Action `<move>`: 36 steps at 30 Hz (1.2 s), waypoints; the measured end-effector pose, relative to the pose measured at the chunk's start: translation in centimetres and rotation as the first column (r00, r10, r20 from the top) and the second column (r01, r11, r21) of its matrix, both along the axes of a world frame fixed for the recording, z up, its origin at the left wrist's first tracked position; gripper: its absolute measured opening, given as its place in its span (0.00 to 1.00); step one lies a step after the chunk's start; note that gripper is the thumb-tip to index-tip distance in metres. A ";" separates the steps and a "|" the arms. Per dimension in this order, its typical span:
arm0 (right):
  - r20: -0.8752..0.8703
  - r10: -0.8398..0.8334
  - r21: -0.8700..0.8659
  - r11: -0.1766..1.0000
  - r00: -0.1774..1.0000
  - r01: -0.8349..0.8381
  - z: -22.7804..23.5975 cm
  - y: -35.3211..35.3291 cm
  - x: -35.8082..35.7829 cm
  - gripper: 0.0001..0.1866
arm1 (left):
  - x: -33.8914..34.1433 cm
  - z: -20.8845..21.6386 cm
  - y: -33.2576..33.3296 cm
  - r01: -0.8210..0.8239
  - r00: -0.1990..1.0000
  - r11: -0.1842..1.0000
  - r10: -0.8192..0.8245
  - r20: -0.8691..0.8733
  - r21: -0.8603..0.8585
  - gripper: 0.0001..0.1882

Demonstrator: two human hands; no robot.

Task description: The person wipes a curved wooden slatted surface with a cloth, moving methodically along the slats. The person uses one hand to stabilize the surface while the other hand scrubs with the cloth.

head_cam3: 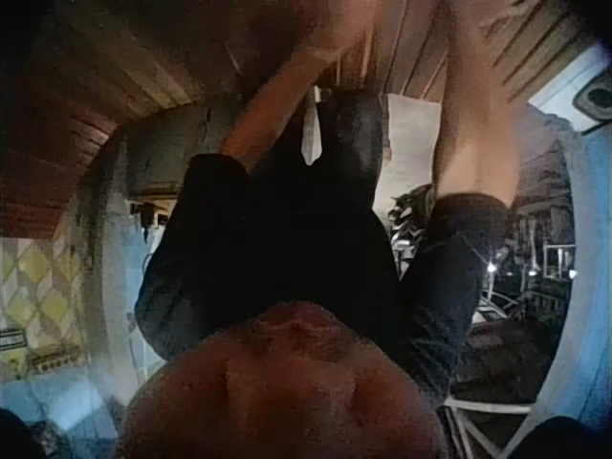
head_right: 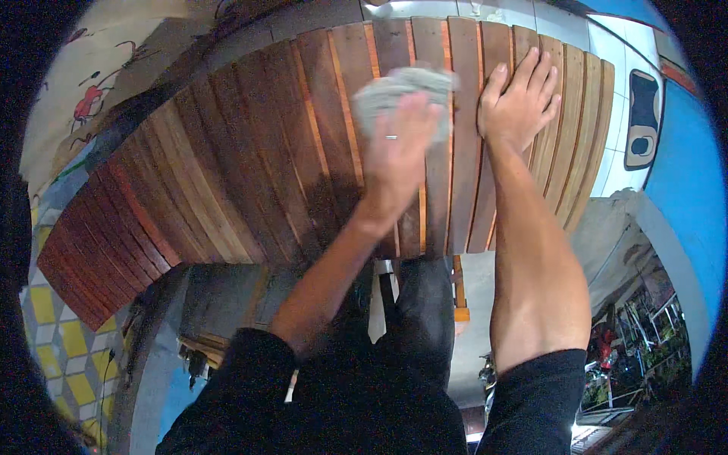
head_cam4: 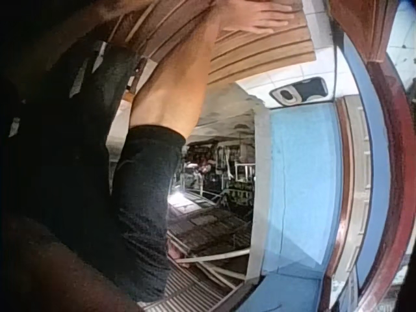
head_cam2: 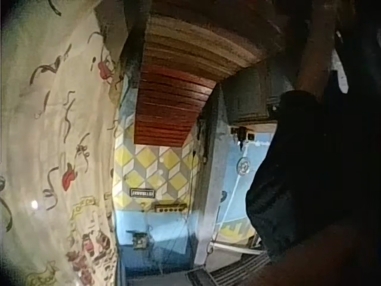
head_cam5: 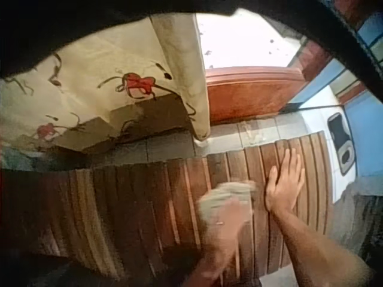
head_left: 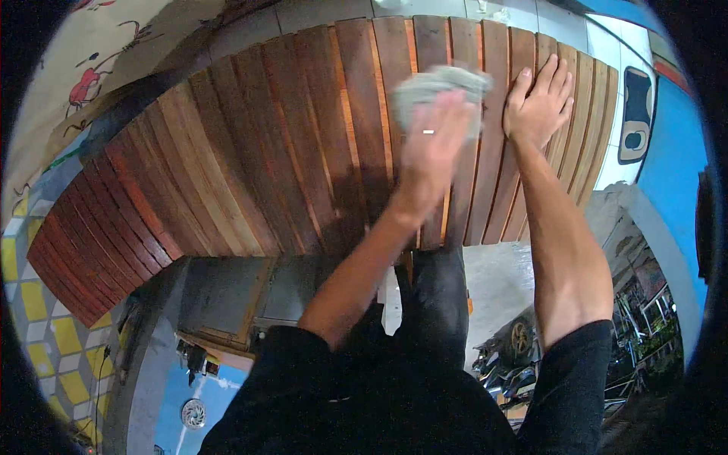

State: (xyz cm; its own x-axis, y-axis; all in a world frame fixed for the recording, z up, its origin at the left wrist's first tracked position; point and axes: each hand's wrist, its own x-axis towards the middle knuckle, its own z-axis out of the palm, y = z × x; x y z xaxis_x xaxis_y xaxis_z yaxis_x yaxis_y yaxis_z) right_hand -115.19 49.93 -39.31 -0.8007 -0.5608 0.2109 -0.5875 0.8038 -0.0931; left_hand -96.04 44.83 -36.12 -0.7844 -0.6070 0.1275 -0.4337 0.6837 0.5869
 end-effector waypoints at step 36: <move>-0.002 -0.003 -0.053 0.999 1.000 0.003 -0.1 -0.1 0.2 0.32 | 4.8 -0.9 3.4 0.004 0.998 0.997 0.002 -0.063 0.082 0.32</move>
